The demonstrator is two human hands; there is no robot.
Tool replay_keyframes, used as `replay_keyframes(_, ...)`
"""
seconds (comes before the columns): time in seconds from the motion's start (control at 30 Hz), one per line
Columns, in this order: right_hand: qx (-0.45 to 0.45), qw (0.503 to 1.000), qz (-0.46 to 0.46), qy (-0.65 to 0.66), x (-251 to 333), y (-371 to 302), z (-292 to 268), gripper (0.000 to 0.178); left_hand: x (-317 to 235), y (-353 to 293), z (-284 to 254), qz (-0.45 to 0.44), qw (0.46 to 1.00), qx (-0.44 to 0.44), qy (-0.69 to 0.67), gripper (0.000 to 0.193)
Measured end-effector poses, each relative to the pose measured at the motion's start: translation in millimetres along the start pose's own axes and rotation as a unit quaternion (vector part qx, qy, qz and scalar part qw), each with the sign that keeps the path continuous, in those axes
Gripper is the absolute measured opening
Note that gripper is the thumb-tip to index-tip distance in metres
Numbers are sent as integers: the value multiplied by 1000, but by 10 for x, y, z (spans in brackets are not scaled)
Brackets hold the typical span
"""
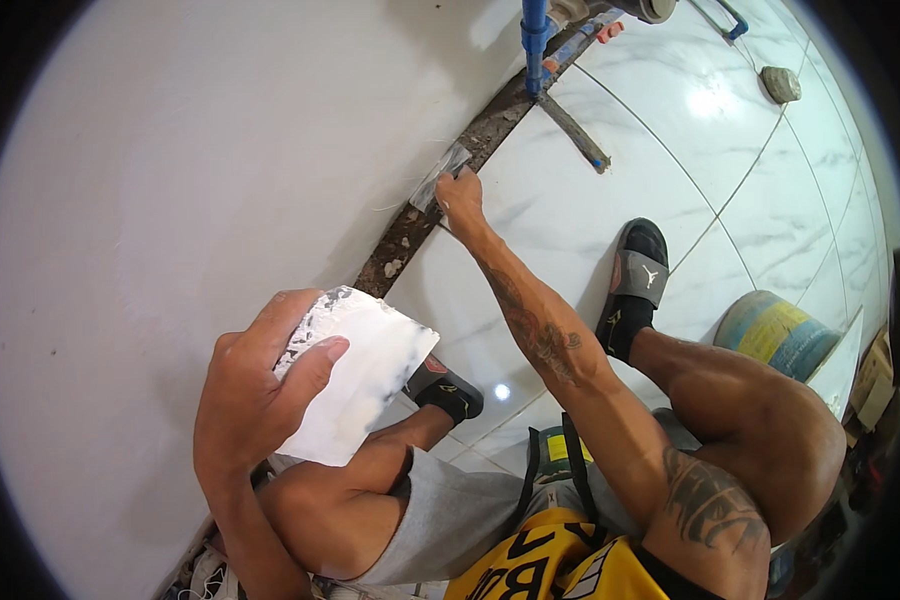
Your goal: The person mixes plaster between two putty knives and applies it along the bottom edge of a wall.
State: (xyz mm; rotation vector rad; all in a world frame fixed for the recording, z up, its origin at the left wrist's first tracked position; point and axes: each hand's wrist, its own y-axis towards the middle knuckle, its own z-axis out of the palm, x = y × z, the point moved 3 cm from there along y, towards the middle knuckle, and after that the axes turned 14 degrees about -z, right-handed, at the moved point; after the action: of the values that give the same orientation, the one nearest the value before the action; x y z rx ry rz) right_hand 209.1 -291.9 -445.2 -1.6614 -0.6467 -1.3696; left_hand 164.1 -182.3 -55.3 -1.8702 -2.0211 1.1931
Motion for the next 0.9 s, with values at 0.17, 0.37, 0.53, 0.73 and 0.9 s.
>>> replay_keyframes(0.17,-10,999,-32,-12,-61,109,-49,27,-51,-2,3,7,1000,5,1,27)
replay_keyframes(0.37,53,989,87,109,475,-132,67,26,13,-34,-45,-4,1000,4,13,28)
replay_keyframes(0.53,25,997,-68,-9,606,-102,10,25,-32,-36,-6,6,1000,13,17,29)
replay_keyframes(0.73,-4,985,-171,11,1349,-478,-11,29,-16,-82,-30,18,1000,10,23,28)
replay_keyframes(0.9,-2,985,-166,35,1662,-840,-171,28,12,-118,-28,25,999,5,21,27)
